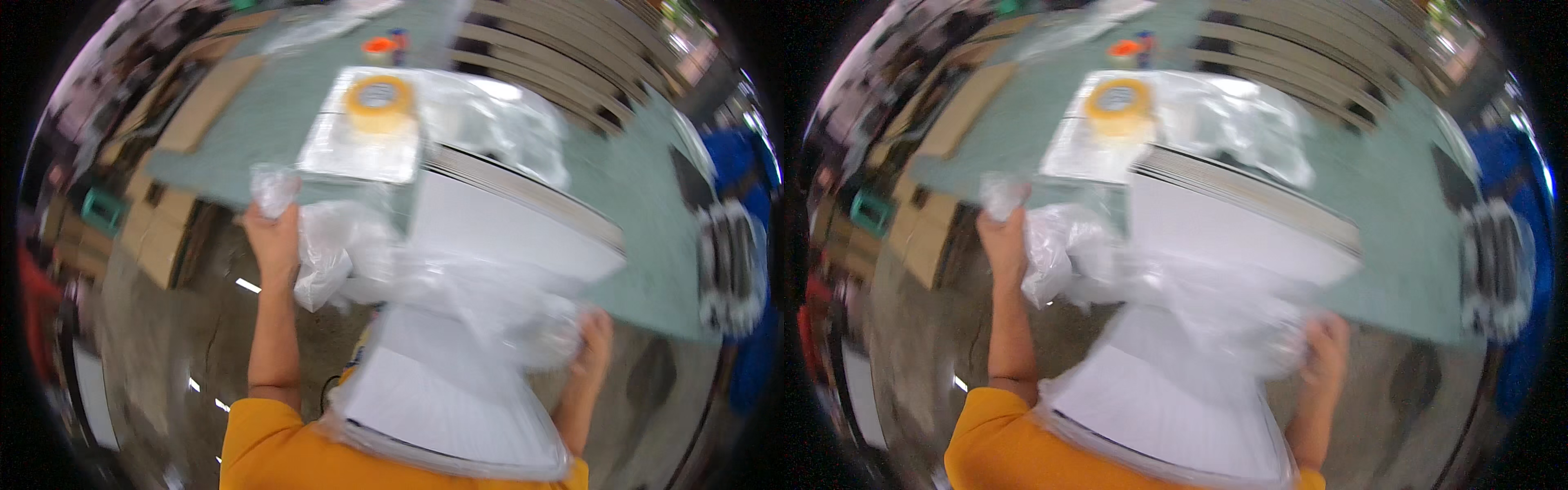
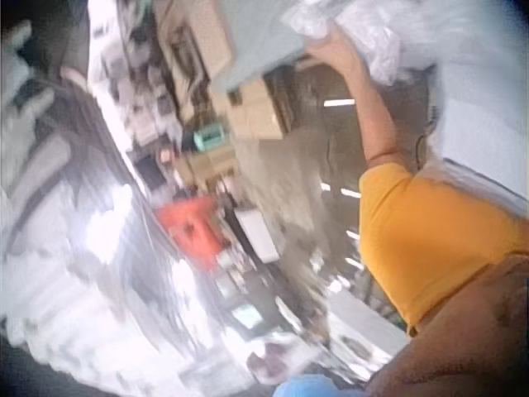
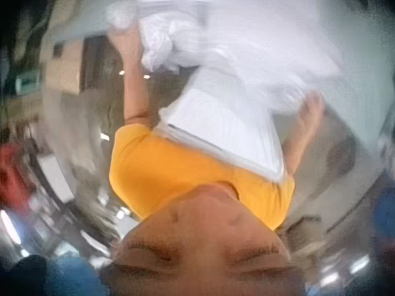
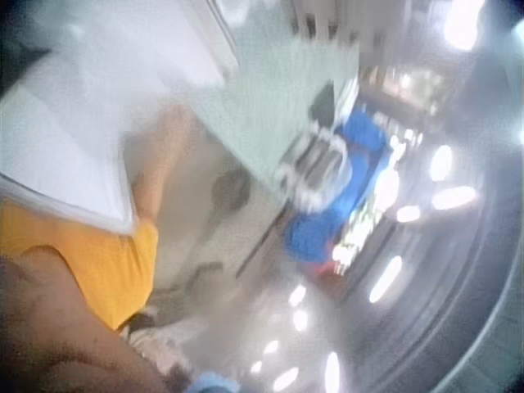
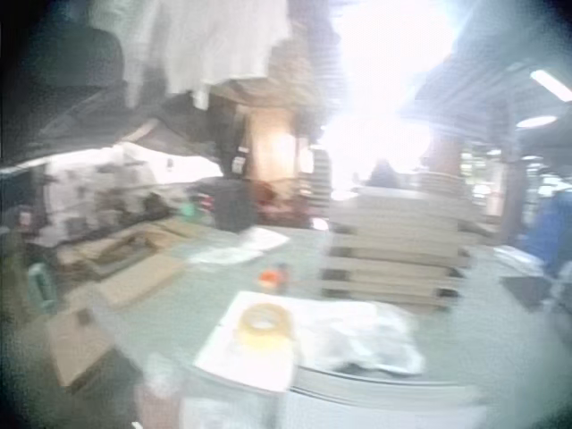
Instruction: The person places a stack of books inside a plastic bag, tucks the open end of the bag into the books, and checks a roll of tape.
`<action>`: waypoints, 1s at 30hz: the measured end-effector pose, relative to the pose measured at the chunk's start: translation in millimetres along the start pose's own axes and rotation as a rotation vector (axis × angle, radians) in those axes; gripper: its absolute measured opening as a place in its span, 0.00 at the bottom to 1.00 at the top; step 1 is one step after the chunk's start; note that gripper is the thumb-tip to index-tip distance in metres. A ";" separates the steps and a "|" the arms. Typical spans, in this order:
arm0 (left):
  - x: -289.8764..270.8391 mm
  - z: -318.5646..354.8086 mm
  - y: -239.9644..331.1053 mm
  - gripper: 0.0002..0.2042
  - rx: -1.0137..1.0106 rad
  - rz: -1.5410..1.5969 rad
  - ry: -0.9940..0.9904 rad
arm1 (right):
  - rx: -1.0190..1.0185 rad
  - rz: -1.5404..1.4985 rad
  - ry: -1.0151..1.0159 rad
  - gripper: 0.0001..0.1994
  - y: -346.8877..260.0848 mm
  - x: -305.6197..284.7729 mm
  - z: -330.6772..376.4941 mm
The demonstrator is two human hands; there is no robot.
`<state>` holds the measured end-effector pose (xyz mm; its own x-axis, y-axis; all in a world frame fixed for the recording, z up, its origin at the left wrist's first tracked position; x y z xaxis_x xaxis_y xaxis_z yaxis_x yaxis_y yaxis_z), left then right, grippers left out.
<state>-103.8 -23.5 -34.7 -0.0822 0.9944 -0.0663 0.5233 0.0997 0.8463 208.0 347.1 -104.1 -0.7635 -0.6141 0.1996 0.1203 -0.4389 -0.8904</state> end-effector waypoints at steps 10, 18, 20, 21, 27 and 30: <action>193.6 141.3 101.9 0.11 -0.083 0.468 -1.196 | 0.152 -0.176 -0.371 0.12 17.7 127.2 2.6; 57.8 -1.4 19.7 0.18 0.135 -0.275 -0.396 | 0.152 -0.048 -0.433 0.11 -1.8 90.8 9.3; 88.4 10.4 96.3 0.18 0.206 0.084 -0.526 | -0.112 0.264 -0.499 0.08 -20.2 121.7 25.7; 115.9 41.6 125.3 0.18 0.337 0.152 -0.712 | -0.248 0.435 -0.537 0.07 -30.7 137.7 35.8; 176.3 143.7 123.0 0.13 0.037 0.463 -1.323 | -0.529 0.003 -0.317 0.08 -106.2 130.4 63.8; 179.7 129.1 121.7 0.11 -0.072 0.515 -1.158 | -0.344 0.479 -0.431 0.11 -49.7 141.9 36.7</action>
<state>54.6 171.7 -11.9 0.9223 0.3695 -0.1133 0.2240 -0.2722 0.9358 117.0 257.6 -16.5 -0.3506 -0.9220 -0.1641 0.1180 0.1304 -0.9844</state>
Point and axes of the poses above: each hand's wrist, its own z-axis away from the middle knuckle, its own x-axis out of the palm, y = z × x, the point moved 9 cm from there along -z, towards the middle knuckle, and after that the axes turned 13 degrees about x, right-handed, at the moved point
